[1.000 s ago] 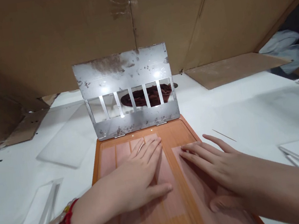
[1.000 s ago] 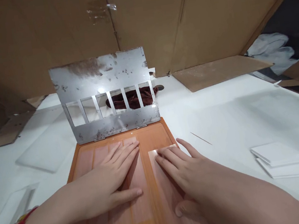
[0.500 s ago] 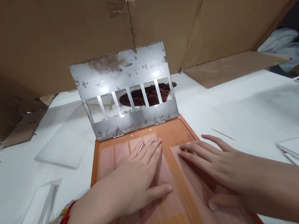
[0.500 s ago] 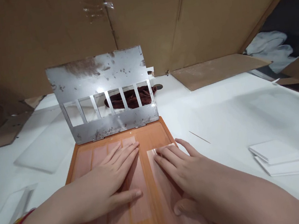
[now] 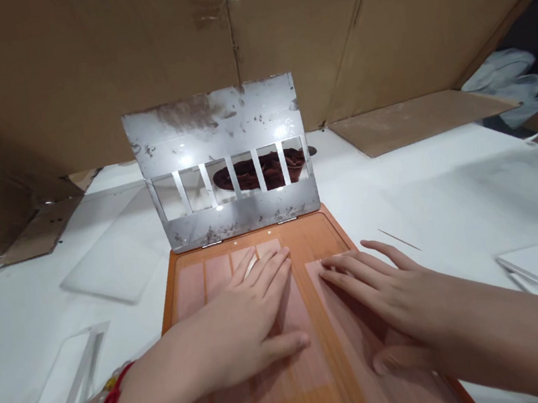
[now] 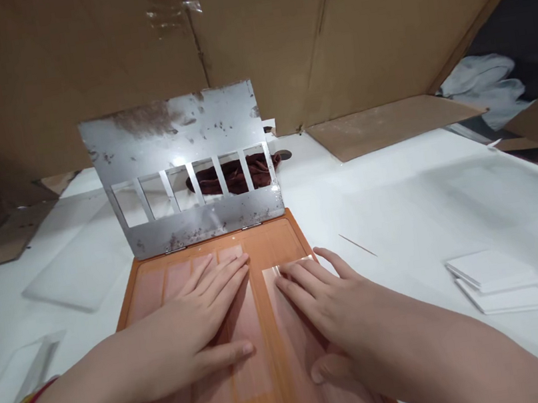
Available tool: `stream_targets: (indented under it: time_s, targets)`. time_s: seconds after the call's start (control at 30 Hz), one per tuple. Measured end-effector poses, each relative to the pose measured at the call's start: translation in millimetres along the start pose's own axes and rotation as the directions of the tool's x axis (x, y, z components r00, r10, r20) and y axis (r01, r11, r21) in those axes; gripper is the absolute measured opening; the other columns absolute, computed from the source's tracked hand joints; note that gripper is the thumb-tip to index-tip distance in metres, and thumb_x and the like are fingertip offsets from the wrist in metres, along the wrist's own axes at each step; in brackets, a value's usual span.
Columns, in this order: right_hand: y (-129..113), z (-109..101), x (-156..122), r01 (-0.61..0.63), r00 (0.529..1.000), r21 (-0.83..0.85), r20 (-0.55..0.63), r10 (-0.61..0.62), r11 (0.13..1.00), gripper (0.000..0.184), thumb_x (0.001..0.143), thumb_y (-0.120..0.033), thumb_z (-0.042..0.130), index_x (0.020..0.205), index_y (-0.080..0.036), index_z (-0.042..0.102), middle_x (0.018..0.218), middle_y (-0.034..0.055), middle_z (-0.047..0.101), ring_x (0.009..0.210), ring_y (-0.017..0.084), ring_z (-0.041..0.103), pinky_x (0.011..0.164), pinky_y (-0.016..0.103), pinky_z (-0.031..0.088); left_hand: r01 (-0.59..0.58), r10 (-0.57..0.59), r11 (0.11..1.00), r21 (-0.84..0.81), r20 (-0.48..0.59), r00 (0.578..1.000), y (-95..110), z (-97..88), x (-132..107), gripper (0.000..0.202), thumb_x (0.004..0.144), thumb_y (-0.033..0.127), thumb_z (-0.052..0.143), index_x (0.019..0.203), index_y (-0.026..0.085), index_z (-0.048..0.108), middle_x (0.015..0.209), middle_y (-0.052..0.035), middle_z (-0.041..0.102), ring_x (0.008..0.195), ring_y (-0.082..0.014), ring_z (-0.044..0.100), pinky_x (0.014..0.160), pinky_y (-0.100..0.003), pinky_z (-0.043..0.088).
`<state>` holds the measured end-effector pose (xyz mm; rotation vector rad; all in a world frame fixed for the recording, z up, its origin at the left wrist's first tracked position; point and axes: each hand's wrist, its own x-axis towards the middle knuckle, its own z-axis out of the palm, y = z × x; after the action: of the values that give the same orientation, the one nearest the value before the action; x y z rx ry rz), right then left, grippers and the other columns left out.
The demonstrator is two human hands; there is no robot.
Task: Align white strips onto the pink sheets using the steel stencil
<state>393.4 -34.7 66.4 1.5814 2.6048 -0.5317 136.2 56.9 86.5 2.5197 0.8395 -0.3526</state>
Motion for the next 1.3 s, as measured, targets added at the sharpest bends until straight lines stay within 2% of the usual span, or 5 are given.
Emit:
stream_targets:
  time_s: [0.23, 1.0, 1.07, 1.17, 1.3]
  targets:
    - [-6, -13, 4, -0.057, 0.995, 0.054, 0.085, 0.052, 0.997, 0.068, 0.077, -0.020, 0.071, 0.144, -0.015, 0.060, 0.154, 0.0177, 0.056, 0.139, 0.041, 0.053, 0.110, 0.062, 0.051, -0.015, 0.015, 1.000, 0.003, -0.019, 1.000, -2, 0.5, 3, 0.095, 0.098, 0.062, 0.063, 0.169, 0.011, 0.024, 0.174, -0.0199, 0.017, 0.162, -0.0370, 0.024, 0.131, -0.048, 0.030]
    - [-5, -16, 8, -0.043, 0.999, 0.098, 0.012, 0.042, 0.994, 0.062, 0.082, -0.025, 0.076, 0.141, -0.018, 0.060, 0.150, 0.0156, 0.058, 0.140, 0.039, 0.053, 0.118, 0.064, 0.044, -0.022, 0.023, 0.999, 0.041, -0.039, 0.999, 5, -2.1, 2, 0.099, 0.099, 0.070, 0.057, 0.169, 0.009, 0.022, 0.176, -0.0209, 0.016, 0.163, -0.0399, 0.021, 0.132, -0.054, 0.027]
    - [-3, -19, 11, -0.030, 1.000, 0.133, 0.008, 0.029, 0.991, 0.071, 0.085, -0.030, 0.076, 0.151, -0.018, 0.052, 0.153, 0.0153, 0.057, 0.145, 0.036, 0.050, 0.126, 0.061, 0.035, -0.048, 0.053, 0.997, 0.058, -0.079, 0.995, 13, -1.9, 5, 0.095, 0.100, 0.069, 0.056, 0.168, 0.010, 0.025, 0.176, -0.0204, 0.021, 0.162, -0.0393, 0.024, 0.131, -0.054, 0.029]
    - [4, -28, 13, -0.015, 1.000, 0.207, 0.017, 0.012, 0.978, 0.084, 0.089, -0.042, 0.077, 0.160, -0.020, 0.038, 0.158, 0.0147, 0.053, 0.150, 0.032, 0.047, 0.133, 0.059, 0.019, -0.050, 0.068, 0.994, 0.095, -0.205, 0.976, 29, 0.0, 13, 0.072, 0.101, 0.067, 0.053, 0.153, 0.016, 0.050, 0.161, -0.0170, 0.051, 0.145, -0.0374, 0.051, 0.119, -0.053, 0.043]
    - [18, -39, 9, 0.023, 0.999, 0.188, -0.037, -0.017, 0.982, 0.059, 0.093, -0.037, 0.073, 0.147, -0.026, 0.052, 0.149, 0.0094, 0.059, 0.150, 0.030, 0.046, 0.135, 0.059, 0.010, -0.074, 0.119, 0.981, 0.178, -0.252, 0.961, 43, 5.4, 23, 0.047, 0.106, 0.057, 0.045, 0.127, 0.020, 0.065, 0.130, -0.0127, 0.069, 0.118, -0.0345, 0.065, 0.105, -0.051, 0.050]
